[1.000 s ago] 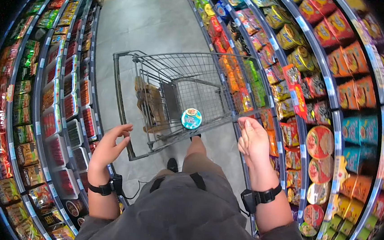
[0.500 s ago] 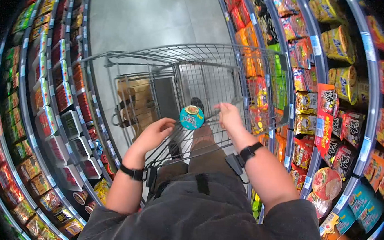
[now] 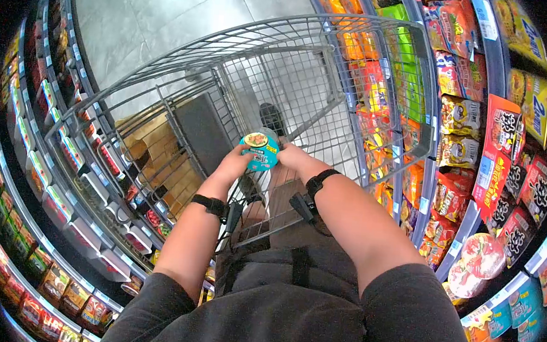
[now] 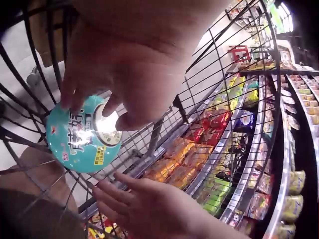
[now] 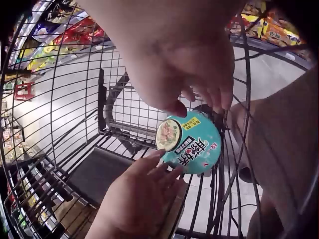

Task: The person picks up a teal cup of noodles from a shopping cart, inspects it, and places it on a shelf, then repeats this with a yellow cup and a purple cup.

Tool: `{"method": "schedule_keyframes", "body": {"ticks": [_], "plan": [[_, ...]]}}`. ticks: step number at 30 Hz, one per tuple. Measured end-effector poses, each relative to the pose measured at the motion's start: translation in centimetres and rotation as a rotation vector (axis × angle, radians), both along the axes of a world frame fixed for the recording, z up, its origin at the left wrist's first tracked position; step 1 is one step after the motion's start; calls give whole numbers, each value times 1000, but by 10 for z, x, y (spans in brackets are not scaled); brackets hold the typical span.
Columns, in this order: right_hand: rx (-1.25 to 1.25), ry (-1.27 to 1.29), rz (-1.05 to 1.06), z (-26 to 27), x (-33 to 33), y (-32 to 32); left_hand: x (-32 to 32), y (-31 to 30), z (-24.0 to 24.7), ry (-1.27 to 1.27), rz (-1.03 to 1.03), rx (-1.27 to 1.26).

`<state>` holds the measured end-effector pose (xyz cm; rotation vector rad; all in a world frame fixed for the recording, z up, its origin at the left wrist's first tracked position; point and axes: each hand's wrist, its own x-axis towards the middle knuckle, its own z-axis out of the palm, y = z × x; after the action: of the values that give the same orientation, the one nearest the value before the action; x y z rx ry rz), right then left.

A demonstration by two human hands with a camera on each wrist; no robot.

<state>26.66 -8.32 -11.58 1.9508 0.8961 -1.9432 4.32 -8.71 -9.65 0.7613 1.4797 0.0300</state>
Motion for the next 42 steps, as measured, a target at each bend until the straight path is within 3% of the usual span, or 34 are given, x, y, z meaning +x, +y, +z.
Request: {"method": "schedule_keyframes", "body": {"ticks": [2, 4, 7, 8, 10, 12, 13, 15, 19, 21, 24, 28, 33, 35, 42], "plan": [[-1, 44, -11, -4, -5, -5, 6, 11, 16, 77, -25, 7], [7, 114, -247, -10, -13, -13, 4, 16, 15, 131, -84, 31], [-21, 121, -300, -6, -14, -9, -2, 18, 2, 205, -142, 112], [-19, 120, -301, -3, -12, -5, -4, 17, -3, 230, -143, 166], [-77, -24, 28, 6, -6, 7, -4, 26, 8, 204, -105, 178], [-32, -7, -34, 30, -2, 11, -4, 32, 19, 189, -85, 243], [11, 12, -95, 35, 2, 12, -3, 39, 35, 192, -81, 258], [-14, 59, -8, 48, 8, 23, -4, 49, 65, 127, -11, 176], [158, 23, 8, 111, 7, 32, -17, 50, 116, 114, -59, 354], [213, 147, -176, 147, 7, 31, -25, 47, 156, 97, -35, 418], [225, 254, -283, 185, 6, 26, -43, 40, 230, -135, 139, 189], [228, 367, -484, 257, -10, 8, -76, 8, 299, -337, 236, 291], [231, 566, -590, 329, -34, -35, -103, -42, 383, -472, 303, 457], [211, 712, -696, 352, -40, -54, -109, -62, 406, -477, 194, 625], [325, 830, -733, 459, -35, -139, -125, -128, 471, -310, -244, 1084]]}}
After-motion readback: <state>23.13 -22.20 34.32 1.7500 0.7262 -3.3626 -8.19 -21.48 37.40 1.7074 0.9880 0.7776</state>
